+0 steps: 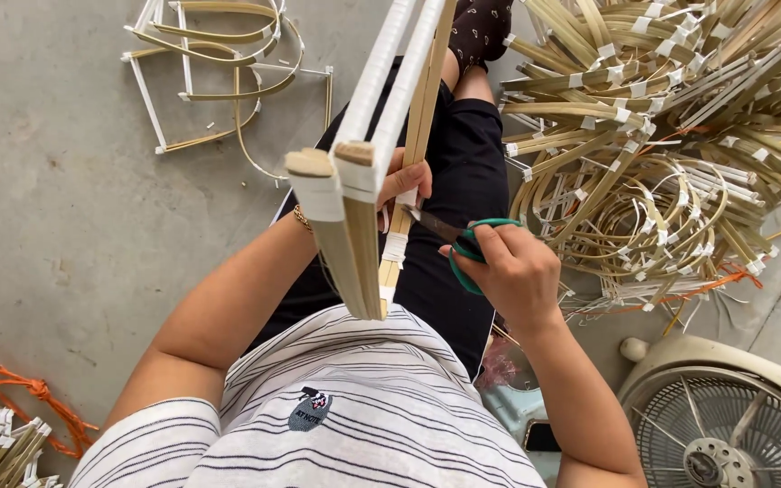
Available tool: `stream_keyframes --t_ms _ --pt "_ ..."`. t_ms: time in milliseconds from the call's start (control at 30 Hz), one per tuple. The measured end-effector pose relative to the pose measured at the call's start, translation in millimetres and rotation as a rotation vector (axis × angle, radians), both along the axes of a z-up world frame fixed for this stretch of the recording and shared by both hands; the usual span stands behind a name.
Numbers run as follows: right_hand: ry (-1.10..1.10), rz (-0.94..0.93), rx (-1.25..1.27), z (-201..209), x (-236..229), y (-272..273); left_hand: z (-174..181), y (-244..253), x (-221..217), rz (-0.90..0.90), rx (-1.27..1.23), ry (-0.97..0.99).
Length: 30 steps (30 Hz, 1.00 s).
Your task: Assembling bamboo strips onto plastic frame components for furniture or decorative items.
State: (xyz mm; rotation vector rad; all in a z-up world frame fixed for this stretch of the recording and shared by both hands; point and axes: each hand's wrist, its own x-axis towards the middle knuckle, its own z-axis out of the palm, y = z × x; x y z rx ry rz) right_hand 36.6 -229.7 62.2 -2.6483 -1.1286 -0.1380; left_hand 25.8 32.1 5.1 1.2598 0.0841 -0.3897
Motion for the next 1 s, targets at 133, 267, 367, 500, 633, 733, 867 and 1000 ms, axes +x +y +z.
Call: stream_keyframes --t_ms 133,267,367,500,633,733,867,1000 --pt "0.243 -0.16 -0.018 -2 1 -9 -37 10 17 0.016 -0.273 -0.081" --pt "0.415 -0.027 0.065 5 3 -16 -9 31 27 0.083 0.1 -0.311" --pt "0.387 0.039 0.025 14 0 -9 6 35 33 0.112 0.389 -0.578" --pt "0.333 0.023 -0.068 18 -1 -6 19 33 34 0.125 0.552 -0.773" --pt "0.392 0.046 -0.009 20 -3 -7 18 34 33 0.136 0.554 -0.771" --pt "0.454 0.01 0.022 17 -8 -7 14 33 33 0.163 0.518 -0.764" --pt "0.435 -0.07 0.007 8 -12 -9 12 28 31 0.176 0.463 -0.706" --pt "0.403 -0.067 0.047 -7 -13 -16 9 26 29 0.176 0.431 -0.666"
